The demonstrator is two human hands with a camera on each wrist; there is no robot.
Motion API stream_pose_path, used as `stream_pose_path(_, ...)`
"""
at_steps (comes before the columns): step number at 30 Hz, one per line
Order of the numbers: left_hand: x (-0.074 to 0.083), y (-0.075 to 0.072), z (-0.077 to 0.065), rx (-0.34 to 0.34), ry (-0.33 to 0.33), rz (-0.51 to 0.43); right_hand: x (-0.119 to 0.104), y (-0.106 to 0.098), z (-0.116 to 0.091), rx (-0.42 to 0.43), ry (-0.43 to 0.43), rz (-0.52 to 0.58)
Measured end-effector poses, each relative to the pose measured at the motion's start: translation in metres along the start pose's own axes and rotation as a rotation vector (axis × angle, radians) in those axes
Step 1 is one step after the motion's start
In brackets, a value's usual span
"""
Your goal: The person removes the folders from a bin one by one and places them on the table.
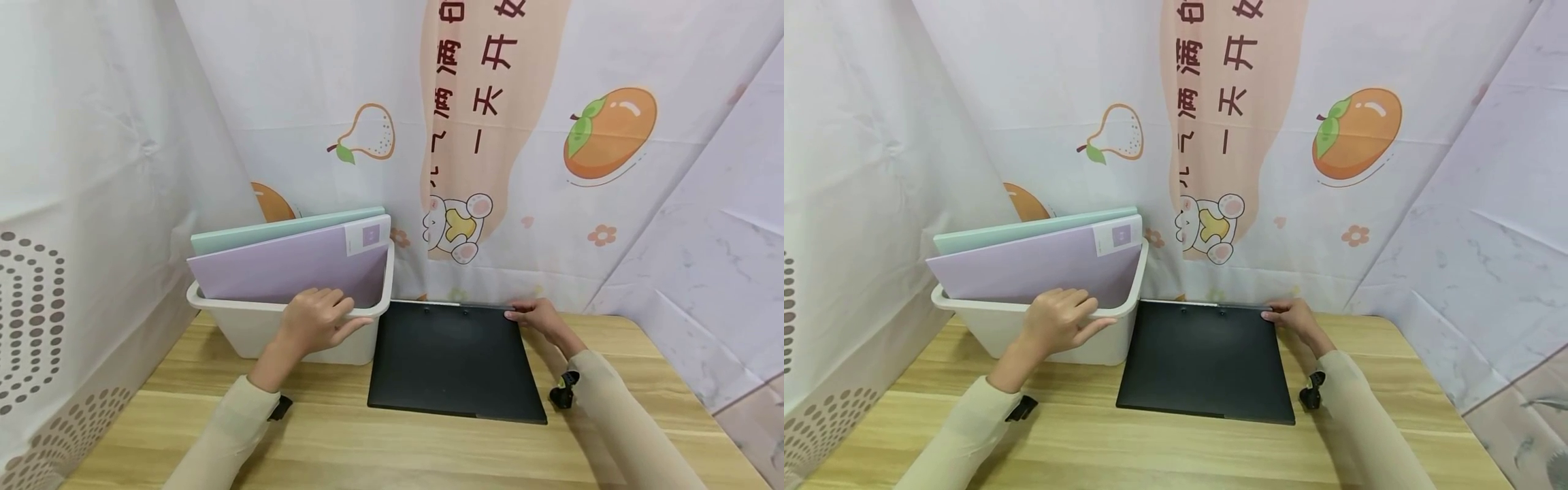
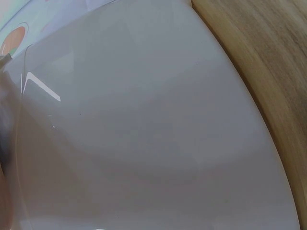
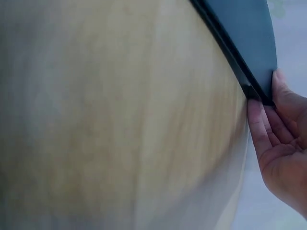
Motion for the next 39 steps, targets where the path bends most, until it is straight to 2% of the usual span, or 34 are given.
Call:
stream_pose_path(6,0.000,0.000,-0.001,0.007,0.003,-0.002,0.000,-0.002,-0.002,-0.051,-0.005,0.001)
stream_pose_path(10,0.000,0.000,0.000,0.009,0.006,-0.007,0.004,-0.002,-0.002,-0.041,0.012,0.008)
stream_pose_path(22,0.001,-0.001,-0.001,0.013,0.015,-0.007,0.010,0.002,-0.006,0.044,0.014,0.055)
stream_pose_path(39,0.001,-0.002,-0.003,0.012,0.019,0.004,0.004,0.004,-0.009,0.142,0.000,0.019)
Point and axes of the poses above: each hand's wrist, its own z-axis towards the middle knuckle, its own y-axis out of the palm, x = y × z, the point moved 3 cm from there along z, towards the middle knuckle, and after that the axes turned 9 degrees about -y, right-handed, at the moved point
